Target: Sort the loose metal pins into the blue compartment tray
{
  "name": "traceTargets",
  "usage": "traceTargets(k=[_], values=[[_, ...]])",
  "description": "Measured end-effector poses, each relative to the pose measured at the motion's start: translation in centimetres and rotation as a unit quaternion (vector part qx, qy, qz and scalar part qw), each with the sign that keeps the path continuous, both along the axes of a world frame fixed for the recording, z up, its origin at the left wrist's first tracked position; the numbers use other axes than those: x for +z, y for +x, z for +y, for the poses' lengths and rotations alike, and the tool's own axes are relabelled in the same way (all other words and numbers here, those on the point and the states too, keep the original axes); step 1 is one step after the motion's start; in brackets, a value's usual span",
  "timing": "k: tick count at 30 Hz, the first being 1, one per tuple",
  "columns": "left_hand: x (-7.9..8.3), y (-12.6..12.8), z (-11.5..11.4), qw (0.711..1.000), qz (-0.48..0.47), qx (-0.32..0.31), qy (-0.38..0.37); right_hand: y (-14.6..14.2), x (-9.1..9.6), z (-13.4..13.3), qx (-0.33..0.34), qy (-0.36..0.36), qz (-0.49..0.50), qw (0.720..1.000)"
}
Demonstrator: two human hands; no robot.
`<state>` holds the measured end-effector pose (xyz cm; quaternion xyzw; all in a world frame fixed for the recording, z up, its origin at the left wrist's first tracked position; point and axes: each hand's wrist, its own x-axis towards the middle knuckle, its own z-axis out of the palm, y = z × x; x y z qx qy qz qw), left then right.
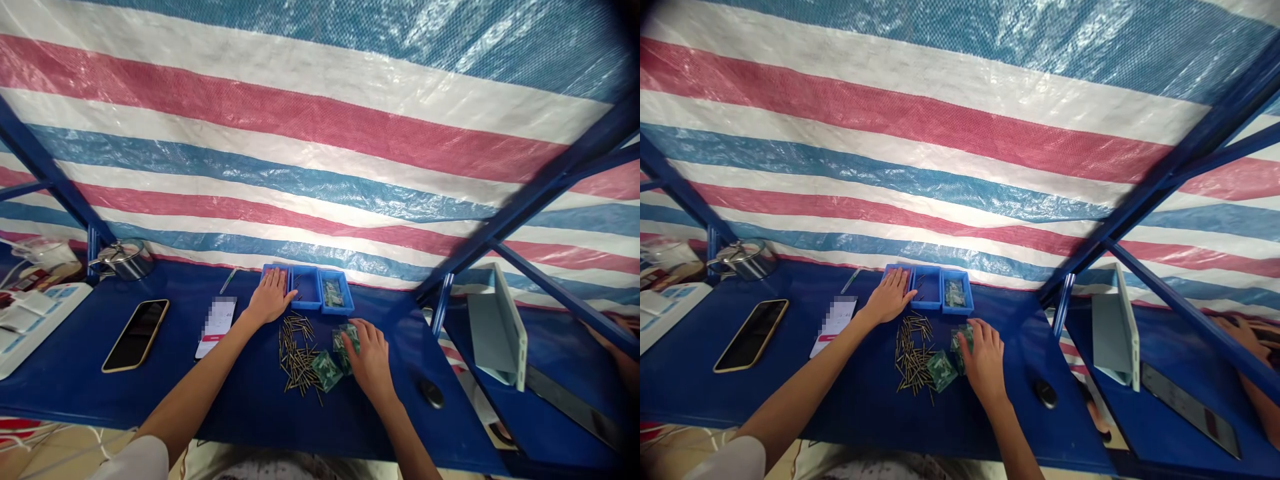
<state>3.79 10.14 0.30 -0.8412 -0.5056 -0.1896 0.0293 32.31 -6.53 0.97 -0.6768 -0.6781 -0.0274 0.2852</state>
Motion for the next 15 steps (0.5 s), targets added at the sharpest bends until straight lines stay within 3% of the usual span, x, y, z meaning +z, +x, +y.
traceTargets(k=[7, 15], values=[[-0.1, -0.2, 0.3, 1.0, 0.002, -0.01, -0.02, -0.9, -2.1, -0.7, 0.027, -0.039, -0.031, 0.998], [0.6, -0.3, 0.1, 0.999, 0.0, -0.025, -0.029, -2.7, -3.0, -0.8, 0.05, -0.066, -0.03, 0.996]])
